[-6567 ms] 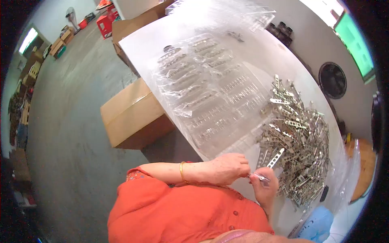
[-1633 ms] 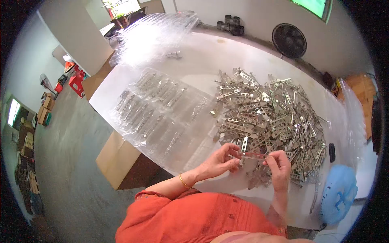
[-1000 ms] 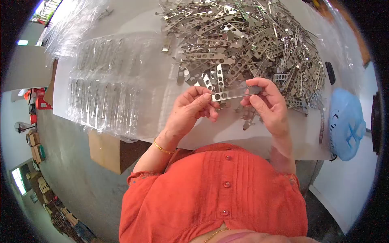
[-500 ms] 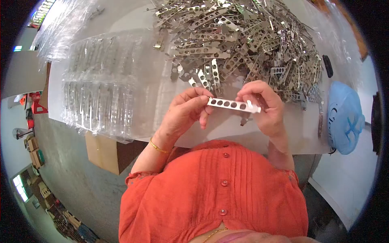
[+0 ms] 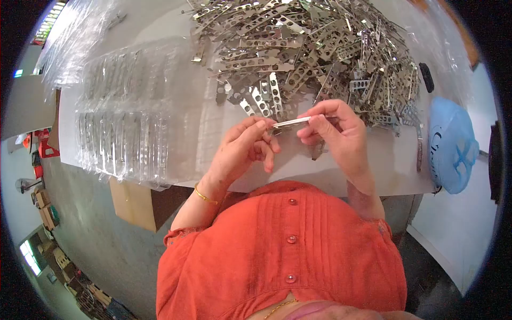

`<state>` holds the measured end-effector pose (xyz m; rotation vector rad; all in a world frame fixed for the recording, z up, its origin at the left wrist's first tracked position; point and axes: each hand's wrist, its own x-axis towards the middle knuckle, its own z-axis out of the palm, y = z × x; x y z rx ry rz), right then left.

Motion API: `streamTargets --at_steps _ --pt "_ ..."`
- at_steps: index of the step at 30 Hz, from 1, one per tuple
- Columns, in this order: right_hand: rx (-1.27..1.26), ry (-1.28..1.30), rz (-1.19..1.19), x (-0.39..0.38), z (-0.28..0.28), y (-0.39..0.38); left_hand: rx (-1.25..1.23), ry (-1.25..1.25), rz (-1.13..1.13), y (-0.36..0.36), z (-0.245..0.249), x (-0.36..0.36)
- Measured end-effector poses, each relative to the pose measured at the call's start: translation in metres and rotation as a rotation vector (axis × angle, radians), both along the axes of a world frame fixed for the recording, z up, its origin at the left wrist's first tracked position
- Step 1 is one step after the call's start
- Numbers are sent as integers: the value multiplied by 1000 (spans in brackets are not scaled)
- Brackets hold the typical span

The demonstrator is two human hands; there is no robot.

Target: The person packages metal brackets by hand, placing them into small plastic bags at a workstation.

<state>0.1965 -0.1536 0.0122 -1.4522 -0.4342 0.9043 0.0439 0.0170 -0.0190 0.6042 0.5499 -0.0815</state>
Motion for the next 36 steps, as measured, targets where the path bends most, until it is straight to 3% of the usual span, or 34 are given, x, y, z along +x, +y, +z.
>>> streamTargets --at_steps 2,5,12,28,30,36 --pt "22 27 -12 0 0 2 223 -9 -12 -4 -1 0" --pt "66 49 -1 -3 -2 6 355 0 -135 -3 -1 -3" --pt "148 55 81 -6 -17 4 412 -1 -176 -9 1 -1" --pt "122 94 7 -9 -18 1 443 26 -230 -19 11 2" --pt "75 102 134 -7 -15 -2 441 15 -228 -22 12 2" --pt "46 -16 226 -10 -29 1 493 -20 -286 -25 16 7"
